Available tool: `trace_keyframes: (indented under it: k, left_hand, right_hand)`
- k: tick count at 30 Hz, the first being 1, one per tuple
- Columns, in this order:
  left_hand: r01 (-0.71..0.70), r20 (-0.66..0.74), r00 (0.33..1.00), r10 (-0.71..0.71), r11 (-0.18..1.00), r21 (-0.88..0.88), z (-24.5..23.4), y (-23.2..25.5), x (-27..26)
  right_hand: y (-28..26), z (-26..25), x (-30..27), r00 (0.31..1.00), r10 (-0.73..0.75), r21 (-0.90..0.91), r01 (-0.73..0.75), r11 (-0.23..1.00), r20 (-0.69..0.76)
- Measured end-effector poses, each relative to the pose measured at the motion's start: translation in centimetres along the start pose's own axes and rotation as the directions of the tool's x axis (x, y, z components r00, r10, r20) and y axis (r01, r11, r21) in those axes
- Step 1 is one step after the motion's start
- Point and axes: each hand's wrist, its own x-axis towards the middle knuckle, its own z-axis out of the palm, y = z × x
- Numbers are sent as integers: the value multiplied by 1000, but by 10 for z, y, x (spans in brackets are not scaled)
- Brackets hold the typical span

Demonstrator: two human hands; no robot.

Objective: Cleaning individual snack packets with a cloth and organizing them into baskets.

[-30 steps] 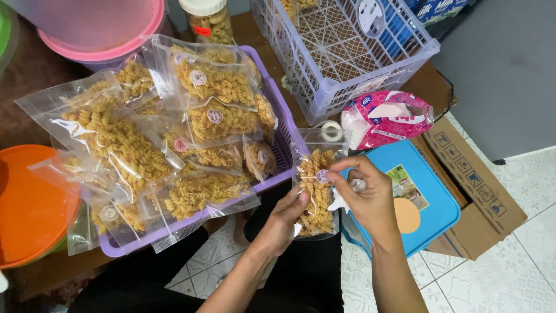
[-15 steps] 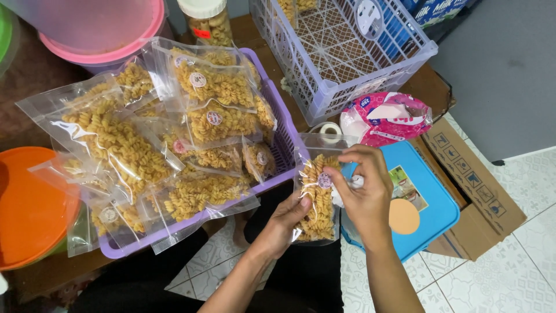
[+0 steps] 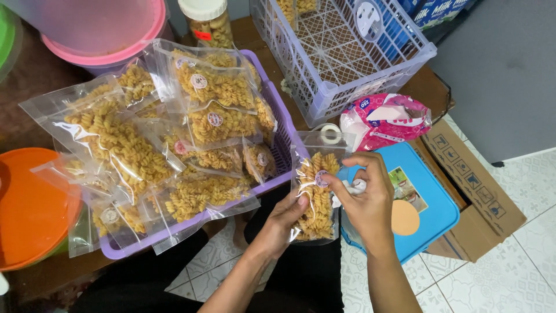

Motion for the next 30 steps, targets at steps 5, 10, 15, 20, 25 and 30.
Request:
trace_keyframes:
  k: [5,10,15,20,25,30]
  left_hand:
    - [-6,-30,1000,7,1000,9,2,7,-1]
    - [67,-118,991,-66,998,5,-2,11,-1]
    - [-27,-269,962,50,996,87,0,11,3]
    - [-2,-300,954,10,1000,27,-14,17,11]
    - [-53,-338,939,55,998,17,-10,38,14]
    - [-224,-308,921,239,971,86,-12,43,27]
  right_hand:
    - [2,-4,-5,999,-33,10,33,999,15]
    - [9,-4,-5,1000,18,272,-19,962,7]
    - [-13,11,-8,980,-192,244,173,954,57]
    - [-23,17,-31,936,-295,230,249,941,191]
    - [-22,14,-34,909,-350,233,298,926,229]
    - [3,17,-19,971,-237,251,221,942,32]
